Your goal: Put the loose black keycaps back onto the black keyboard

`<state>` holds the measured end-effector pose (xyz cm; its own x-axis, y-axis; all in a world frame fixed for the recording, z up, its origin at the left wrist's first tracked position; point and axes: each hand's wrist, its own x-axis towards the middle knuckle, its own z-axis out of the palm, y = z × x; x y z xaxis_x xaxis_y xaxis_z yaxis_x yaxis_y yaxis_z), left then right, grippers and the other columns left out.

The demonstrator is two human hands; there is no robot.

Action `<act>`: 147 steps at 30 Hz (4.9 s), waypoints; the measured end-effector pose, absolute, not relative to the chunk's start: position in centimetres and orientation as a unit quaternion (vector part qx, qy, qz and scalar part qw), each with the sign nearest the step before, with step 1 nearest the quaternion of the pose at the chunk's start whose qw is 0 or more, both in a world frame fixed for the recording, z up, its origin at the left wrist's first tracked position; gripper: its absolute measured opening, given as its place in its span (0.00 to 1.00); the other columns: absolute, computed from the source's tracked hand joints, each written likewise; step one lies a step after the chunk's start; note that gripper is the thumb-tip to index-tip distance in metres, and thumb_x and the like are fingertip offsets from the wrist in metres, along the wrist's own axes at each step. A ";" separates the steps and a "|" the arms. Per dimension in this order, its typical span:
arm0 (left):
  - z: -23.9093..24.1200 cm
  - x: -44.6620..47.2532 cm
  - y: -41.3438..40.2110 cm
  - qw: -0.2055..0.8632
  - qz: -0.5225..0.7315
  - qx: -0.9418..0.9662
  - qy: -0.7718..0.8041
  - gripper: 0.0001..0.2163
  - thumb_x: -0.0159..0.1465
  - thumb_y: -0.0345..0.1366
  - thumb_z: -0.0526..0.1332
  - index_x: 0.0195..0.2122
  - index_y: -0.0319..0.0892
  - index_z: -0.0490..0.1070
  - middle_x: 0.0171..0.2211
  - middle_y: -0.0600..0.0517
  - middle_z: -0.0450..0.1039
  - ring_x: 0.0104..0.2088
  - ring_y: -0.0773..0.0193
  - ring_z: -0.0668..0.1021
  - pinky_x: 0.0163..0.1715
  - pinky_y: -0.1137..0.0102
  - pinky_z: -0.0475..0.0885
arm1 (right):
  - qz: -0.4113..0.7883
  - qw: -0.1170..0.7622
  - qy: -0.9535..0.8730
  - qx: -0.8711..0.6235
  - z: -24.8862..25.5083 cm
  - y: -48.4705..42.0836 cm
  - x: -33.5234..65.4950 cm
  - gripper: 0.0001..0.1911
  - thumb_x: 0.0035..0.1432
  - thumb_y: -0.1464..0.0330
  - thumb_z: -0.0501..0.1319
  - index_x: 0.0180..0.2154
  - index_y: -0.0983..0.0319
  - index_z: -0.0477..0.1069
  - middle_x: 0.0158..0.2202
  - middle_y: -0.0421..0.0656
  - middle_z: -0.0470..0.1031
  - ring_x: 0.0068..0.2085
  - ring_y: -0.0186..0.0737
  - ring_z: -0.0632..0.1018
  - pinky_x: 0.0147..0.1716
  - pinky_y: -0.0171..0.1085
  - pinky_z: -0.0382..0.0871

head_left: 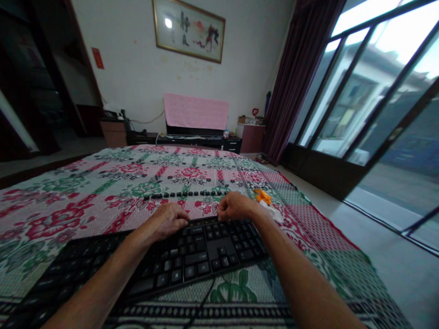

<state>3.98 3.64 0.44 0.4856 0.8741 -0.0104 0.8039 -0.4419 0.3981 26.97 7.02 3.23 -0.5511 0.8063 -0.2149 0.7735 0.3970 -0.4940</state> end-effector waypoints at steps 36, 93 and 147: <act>1.4 6.0 2.2 0.106 0.098 0.843 0.519 0.10 0.50 0.31 0.52 0.26 0.45 0.73 0.24 0.55 0.73 0.28 0.69 0.72 0.27 0.77 0.60 | 0.410 0.035 -0.794 -0.447 3.1 6.8 28.4 0.15 0.39 0.70 0.59 0.34 0.61 0.70 0.27 0.36 0.71 0.28 0.31 0.68 0.27 0.29 0.59; 2.1 5.0 2.4 0.092 0.094 0.752 0.646 0.09 0.51 0.36 0.54 0.29 0.47 0.73 0.31 0.52 0.73 0.37 0.62 0.72 0.36 0.71 0.62 | 0.255 0.149 -0.876 -0.380 3.8 5.9 24.7 0.10 0.44 0.69 0.54 0.30 0.63 0.72 0.27 0.38 0.73 0.29 0.31 0.70 0.26 0.28 0.60; 1.5 4.7 2.8 0.063 0.096 0.774 0.623 0.10 0.49 0.35 0.52 0.28 0.49 0.73 0.29 0.54 0.73 0.33 0.64 0.72 0.31 0.73 0.61 | 0.470 0.079 -0.767 -0.430 1.1 8.6 25.5 0.13 0.36 0.65 0.62 0.29 0.60 0.72 0.25 0.36 0.73 0.26 0.31 0.70 0.25 0.29 0.60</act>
<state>4.73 2.76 1.52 0.2053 0.9762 0.0699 0.9522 -0.2158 0.2161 25.53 8.58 1.14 -0.6177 0.7340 -0.2824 0.5850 0.1888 -0.7887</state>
